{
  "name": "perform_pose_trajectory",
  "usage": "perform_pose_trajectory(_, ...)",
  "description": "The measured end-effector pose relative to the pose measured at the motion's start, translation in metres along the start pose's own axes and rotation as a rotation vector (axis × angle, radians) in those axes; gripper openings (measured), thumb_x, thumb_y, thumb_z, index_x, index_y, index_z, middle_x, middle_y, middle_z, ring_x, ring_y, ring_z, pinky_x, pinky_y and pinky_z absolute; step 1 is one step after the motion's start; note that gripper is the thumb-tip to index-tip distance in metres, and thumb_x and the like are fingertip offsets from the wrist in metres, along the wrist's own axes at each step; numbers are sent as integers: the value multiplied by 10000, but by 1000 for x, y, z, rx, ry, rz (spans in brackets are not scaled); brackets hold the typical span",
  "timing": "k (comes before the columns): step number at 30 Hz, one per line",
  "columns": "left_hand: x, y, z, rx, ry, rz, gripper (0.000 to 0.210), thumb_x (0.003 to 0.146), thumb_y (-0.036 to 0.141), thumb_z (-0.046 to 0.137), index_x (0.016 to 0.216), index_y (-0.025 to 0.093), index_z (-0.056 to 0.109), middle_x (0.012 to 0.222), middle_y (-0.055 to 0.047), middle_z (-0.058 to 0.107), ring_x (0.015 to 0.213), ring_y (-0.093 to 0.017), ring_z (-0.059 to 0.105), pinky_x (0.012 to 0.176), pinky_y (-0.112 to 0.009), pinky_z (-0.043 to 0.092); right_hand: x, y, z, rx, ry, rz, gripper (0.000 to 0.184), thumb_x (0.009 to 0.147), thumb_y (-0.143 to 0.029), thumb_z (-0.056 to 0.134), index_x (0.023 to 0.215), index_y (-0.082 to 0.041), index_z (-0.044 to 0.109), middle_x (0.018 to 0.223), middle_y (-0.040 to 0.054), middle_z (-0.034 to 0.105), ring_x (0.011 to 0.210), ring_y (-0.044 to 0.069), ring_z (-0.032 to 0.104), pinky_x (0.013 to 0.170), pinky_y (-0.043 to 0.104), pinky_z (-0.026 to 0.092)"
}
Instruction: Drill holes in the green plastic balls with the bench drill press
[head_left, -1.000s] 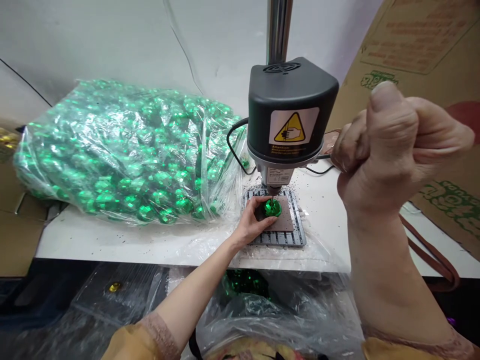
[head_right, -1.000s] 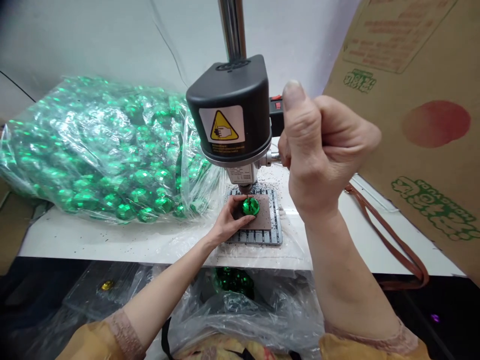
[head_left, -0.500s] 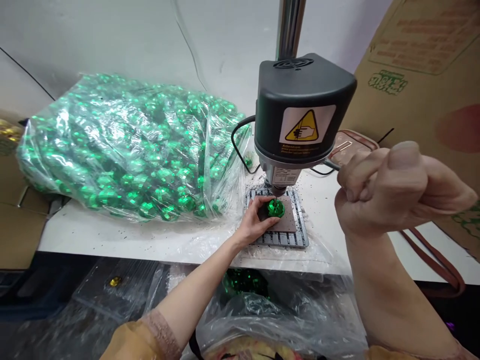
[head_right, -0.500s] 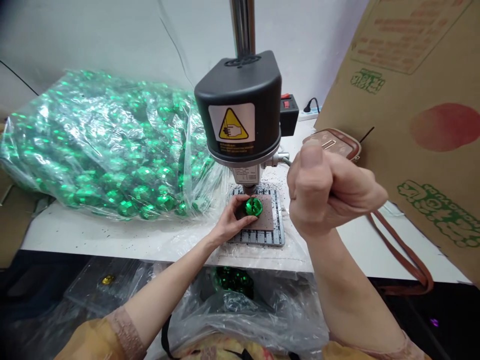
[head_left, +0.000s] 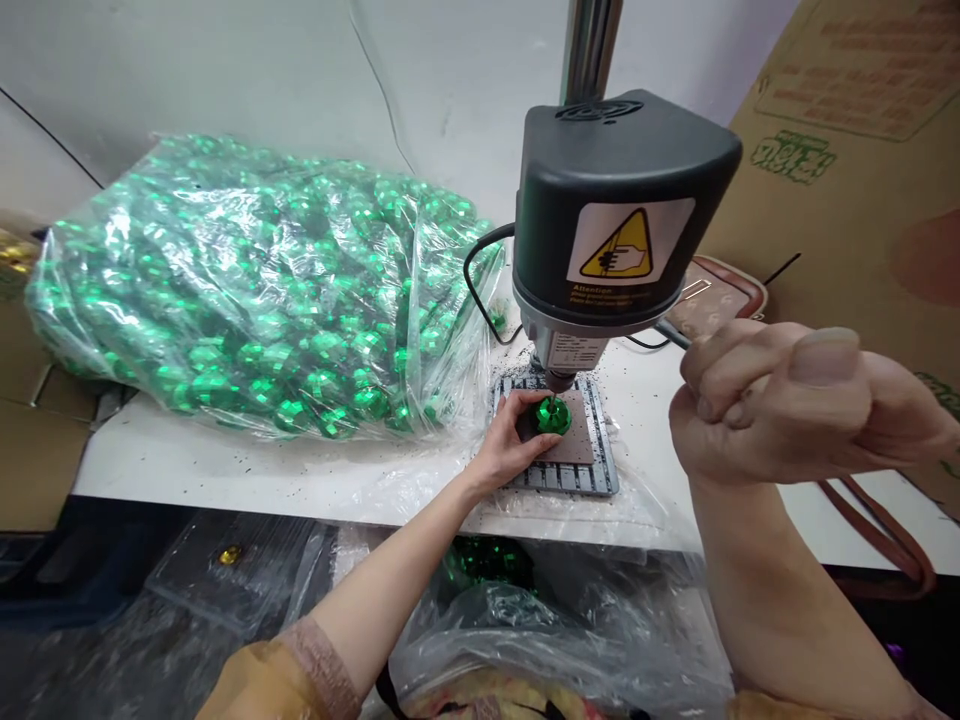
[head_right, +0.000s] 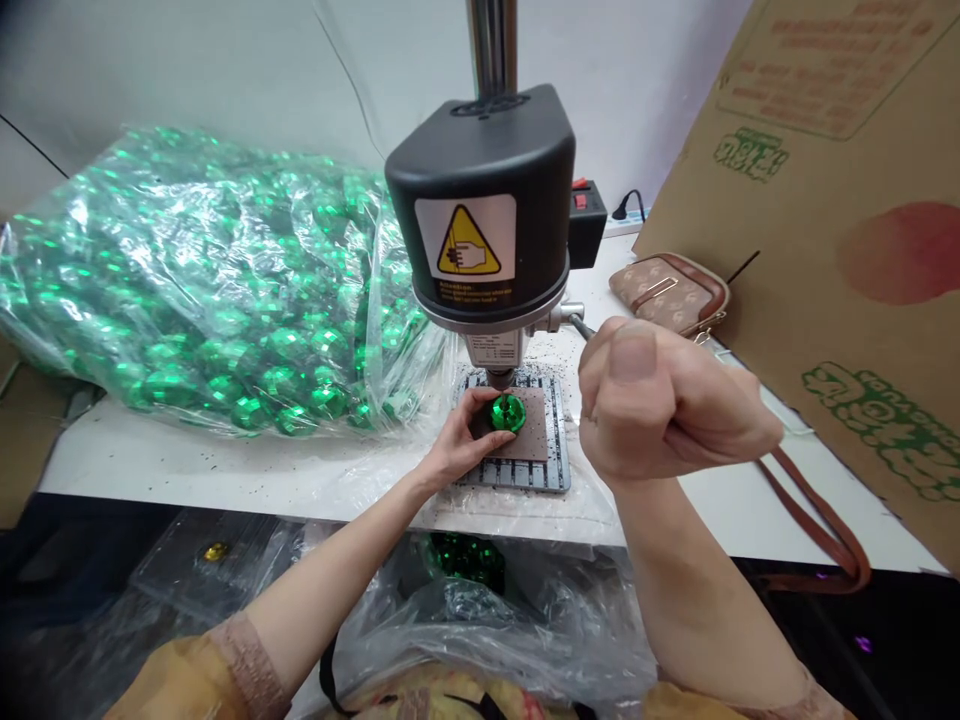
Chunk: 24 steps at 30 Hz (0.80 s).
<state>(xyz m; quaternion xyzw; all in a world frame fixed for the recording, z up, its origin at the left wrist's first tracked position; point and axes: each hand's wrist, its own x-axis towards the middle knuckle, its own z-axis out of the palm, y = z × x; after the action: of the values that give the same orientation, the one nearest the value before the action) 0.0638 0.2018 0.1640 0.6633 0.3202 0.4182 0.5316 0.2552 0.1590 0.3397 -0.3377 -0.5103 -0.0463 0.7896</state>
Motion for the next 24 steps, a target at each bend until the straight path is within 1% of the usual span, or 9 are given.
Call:
perform_pose_trajectory(1,0,0,0,-1,-2,3,645,920,559,1043,1420,291,737,1447,-123,829,1440,-399,757,1381,-648,466,-1,2,-1,68,41,-31,765,1070,-421,736,632,-199,150,491,-67,291,471,69,284,538,373,312)
perform_pose_trajectory(3,0,0,0,-1,-5,2,651,927,567,1032,1432,287,731,1440,-124,831,1445,-399,753,1373,-643,469,-3,7,-4,156,76,-83,776,1041,-356,782,606,-193,159,490,-71,315,461,59,296,528,368,288)
perform_pose_trajectory(5,0,0,0,0,-9,-6,657,925,564,1032,1438,286,728,1437,-122,833,1458,-398,746,1365,-632,475,-5,11,-7,182,21,-109,742,1035,-317,779,593,-195,196,485,-74,321,445,63,313,503,362,277)
perform_pose_trajectory(9,0,-1,1,5,2,-16,656,912,543,1049,1425,290,730,1451,-118,831,1461,-391,746,1361,-617,483,-7,17,-11,223,-27,-189,655,1033,-283,762,647,-204,238,477,-86,259,408,80,292,442,348,250)
perform_pose_trajectory(11,0,-1,1,6,5,-15,650,912,537,1051,1419,289,730,1459,-118,827,1453,-390,748,1355,-614,486,-7,18,-12,233,-47,-239,601,1069,-298,710,684,-216,256,492,-88,245,400,87,274,432,349,246)
perform_pose_trajectory(14,0,-1,1,18,2,-15,655,906,538,1055,1418,287,731,1441,-110,829,1422,-384,753,1359,-616,470,-6,18,-14,248,-87,-309,491,1126,-313,602,731,-243,320,519,-86,264,405,106,273,430,356,263)
perform_pose_trajectory(16,0,-1,0,25,2,-18,658,904,539,1055,1420,289,731,1434,-102,828,1407,-377,755,1366,-614,458,-7,17,-15,236,-104,-329,454,1137,-296,551,742,-248,331,528,-80,289,414,117,291,442,363,277)
perform_pose_trajectory(19,0,-1,0,29,10,-26,660,897,546,1058,1415,293,737,1439,-103,823,1416,-382,743,1350,-603,473,-8,17,-18,215,-128,-352,406,1136,-271,512,771,-245,333,534,-77,319,422,123,311,459,353,286)
perform_pose_trajectory(24,0,-1,1,32,18,-23,646,897,530,1057,1410,295,743,1437,-110,831,1432,-392,740,1343,-616,486,-10,20,-20,190,-113,-354,343,1052,-178,575,778,-244,381,537,-95,314,407,106,295,471,333,287)
